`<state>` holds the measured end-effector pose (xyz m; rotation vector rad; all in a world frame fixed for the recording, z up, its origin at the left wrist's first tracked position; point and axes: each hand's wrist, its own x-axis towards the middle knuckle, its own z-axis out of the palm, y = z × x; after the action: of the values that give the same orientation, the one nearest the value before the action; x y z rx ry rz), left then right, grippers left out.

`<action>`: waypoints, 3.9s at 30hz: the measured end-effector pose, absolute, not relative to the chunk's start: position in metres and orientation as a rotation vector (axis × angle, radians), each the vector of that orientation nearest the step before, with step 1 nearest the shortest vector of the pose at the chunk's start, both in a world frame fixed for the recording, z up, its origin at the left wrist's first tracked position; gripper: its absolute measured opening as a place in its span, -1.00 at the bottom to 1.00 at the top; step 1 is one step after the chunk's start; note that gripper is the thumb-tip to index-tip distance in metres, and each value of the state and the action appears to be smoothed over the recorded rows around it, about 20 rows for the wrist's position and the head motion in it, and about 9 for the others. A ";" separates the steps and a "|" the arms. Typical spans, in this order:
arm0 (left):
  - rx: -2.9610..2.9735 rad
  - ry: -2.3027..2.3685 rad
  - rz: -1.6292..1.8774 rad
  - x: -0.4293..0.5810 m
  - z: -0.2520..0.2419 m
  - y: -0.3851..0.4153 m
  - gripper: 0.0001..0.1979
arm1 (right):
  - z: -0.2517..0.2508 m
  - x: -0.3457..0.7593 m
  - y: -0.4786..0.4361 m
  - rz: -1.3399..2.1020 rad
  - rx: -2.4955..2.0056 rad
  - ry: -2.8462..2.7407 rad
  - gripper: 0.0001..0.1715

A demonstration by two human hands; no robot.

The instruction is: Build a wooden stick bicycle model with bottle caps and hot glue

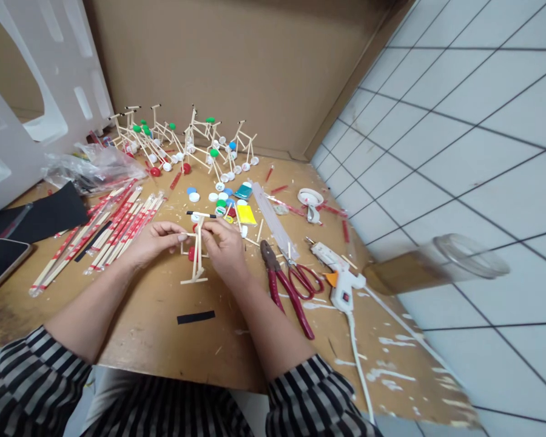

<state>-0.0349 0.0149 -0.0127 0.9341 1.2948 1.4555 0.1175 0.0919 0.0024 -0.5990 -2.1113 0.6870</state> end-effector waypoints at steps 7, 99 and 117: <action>0.928 1.260 1.467 -0.034 -0.011 0.014 -0.74 | 0.000 0.114 0.094 0.698 -0.548 -2.088 -0.80; 0.868 1.265 1.591 -0.026 -0.018 0.017 -0.77 | -0.005 0.116 0.095 0.692 -0.554 -2.093 -0.85; 0.887 1.268 1.603 -0.026 -0.021 0.018 -0.77 | -0.004 0.115 0.096 0.700 -0.561 -2.076 -0.83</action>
<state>-0.0261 0.0176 -0.0213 0.8875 1.2679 1.6031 0.1146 0.0959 -0.0043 -0.5615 -2.0763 0.7000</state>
